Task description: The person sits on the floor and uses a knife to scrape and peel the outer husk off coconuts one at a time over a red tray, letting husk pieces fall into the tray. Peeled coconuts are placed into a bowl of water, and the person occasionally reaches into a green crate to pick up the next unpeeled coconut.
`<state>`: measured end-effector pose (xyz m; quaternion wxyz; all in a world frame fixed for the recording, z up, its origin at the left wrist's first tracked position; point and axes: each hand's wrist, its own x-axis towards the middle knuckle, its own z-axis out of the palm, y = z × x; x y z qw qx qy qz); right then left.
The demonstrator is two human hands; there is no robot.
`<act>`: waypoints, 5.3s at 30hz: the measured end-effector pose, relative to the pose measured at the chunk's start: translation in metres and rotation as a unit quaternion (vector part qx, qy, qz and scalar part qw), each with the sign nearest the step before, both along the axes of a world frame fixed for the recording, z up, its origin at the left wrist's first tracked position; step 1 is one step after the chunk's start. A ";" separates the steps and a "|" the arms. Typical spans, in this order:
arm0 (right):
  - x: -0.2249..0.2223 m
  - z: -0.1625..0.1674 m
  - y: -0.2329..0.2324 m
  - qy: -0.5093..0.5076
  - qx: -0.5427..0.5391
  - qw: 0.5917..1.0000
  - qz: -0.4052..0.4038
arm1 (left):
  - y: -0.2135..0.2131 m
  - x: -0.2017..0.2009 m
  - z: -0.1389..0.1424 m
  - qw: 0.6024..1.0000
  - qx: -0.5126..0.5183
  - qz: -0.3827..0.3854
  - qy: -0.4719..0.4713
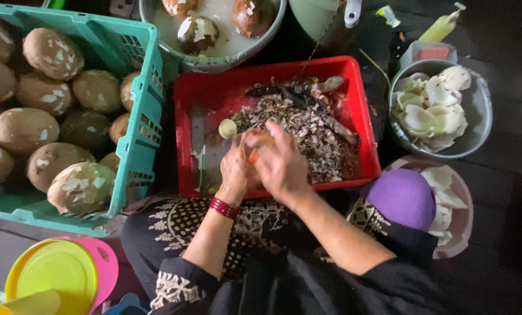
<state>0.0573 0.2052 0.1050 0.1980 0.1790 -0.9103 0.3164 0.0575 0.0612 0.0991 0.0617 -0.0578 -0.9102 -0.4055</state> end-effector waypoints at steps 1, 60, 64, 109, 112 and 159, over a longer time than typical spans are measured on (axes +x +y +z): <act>-0.012 0.004 0.004 -0.113 -0.070 0.991 -0.013 | 0.000 0.001 -0.001 1.000 0.028 -0.003 -0.006; -0.076 -0.115 0.058 -0.459 -0.457 0.762 -0.030 | 0.019 0.015 0.044 0.995 -0.035 0.027 0.090; -0.010 -0.064 0.025 -0.094 -0.222 0.970 -0.002 | 0.006 0.006 0.029 0.998 -0.010 0.032 -0.059; -0.043 -0.048 0.024 -0.457 -0.373 0.806 -0.046 | 0.014 0.016 0.020 0.989 -0.088 0.001 0.123; -0.063 -0.061 0.046 -0.498 -0.418 0.753 -0.101 | 0.019 0.025 0.024 0.940 -0.237 0.020 0.244; -0.005 0.000 -0.009 -0.183 -0.325 0.928 -0.007 | 0.000 0.012 0.012 0.998 0.026 0.060 0.010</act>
